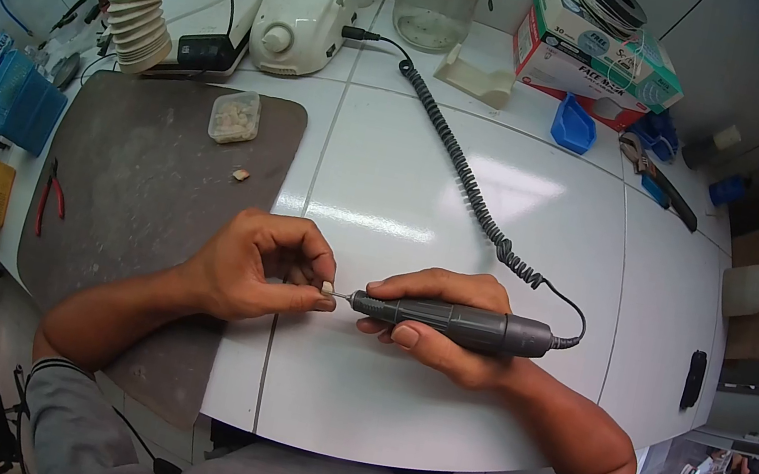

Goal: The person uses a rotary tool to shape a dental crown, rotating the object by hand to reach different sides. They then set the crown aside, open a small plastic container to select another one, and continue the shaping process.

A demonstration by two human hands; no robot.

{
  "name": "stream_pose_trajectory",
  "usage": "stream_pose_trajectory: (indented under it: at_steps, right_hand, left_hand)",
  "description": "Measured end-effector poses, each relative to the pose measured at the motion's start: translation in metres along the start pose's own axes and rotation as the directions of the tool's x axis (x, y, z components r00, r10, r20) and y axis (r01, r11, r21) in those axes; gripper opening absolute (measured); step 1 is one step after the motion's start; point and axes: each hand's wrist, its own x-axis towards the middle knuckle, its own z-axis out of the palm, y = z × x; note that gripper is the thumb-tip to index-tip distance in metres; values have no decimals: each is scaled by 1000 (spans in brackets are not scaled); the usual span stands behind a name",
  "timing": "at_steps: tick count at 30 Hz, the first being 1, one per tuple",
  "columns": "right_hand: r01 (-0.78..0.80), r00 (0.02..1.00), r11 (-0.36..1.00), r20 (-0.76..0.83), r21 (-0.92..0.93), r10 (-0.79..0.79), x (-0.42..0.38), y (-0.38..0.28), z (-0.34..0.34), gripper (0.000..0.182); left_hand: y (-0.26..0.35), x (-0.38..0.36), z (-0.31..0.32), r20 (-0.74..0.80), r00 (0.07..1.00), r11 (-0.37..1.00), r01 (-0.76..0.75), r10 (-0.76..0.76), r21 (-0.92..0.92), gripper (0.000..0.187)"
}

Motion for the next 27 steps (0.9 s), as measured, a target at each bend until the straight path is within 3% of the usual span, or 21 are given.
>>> stream_pose_trajectory:
  at_steps: [27]
  right_hand:
    - [8, 1000, 1000, -20, -24, -8, 0, 0, 2, 35]
  left_hand:
    - [-3, 0, -2, 34, 999, 1000, -13, 14, -9, 18]
